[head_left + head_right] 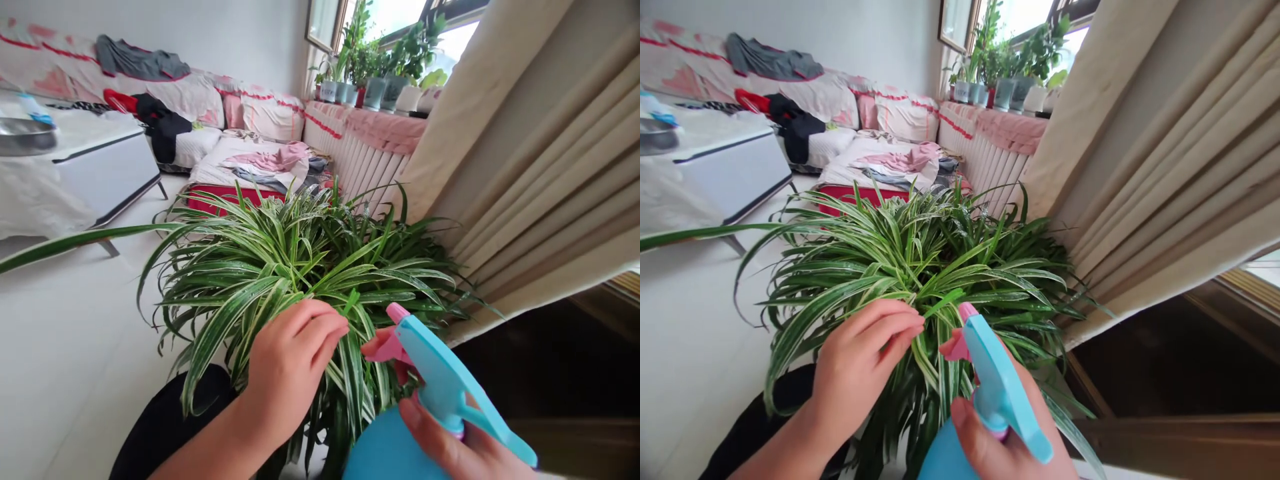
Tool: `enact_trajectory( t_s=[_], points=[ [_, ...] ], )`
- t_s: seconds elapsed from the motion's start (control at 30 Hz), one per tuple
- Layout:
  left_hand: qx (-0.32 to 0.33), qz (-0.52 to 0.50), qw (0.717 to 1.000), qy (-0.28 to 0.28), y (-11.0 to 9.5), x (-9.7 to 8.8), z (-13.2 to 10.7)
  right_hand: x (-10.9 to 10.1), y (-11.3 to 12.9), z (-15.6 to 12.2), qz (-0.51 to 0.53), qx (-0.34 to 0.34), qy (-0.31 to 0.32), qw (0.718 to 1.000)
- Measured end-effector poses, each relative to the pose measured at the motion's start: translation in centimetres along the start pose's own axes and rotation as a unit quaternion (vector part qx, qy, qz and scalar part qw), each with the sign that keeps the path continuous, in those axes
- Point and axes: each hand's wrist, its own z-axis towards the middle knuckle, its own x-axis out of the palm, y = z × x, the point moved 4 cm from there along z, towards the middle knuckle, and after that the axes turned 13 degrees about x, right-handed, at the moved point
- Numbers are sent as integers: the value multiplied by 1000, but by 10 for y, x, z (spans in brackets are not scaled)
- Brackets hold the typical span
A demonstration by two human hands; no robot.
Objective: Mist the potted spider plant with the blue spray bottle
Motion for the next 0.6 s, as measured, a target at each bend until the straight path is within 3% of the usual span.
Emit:
enact_trajectory(
  t_s=[0.1, 0.17, 0.27, 0.33, 0.47, 0.6],
  points=[
    [-54, 47, 996, 60, 6, -6, -1, -3, -6, -2, 29, 52, 23, 998],
    [-93, 82, 986, 113, 14, -12, -2, 0, -9, 3, 47, 58, 76, 994],
    [-150, 113, 965, 181, 29, -20, -7, 15, -13, 19, 92, 44, 166, 981],
    [-182, 132, 953, 202, 38, -27, -10, 30, -20, 28, 124, 63, 188, 972],
    [-231, 131, 935, 236, 50, -37, -17, 58, -37, 33, 189, 97, 202, 956],
    [-263, 119, 921, 260, 56, -41, -20, 69, -52, 29, 201, 111, 179, 957]
  ],
)
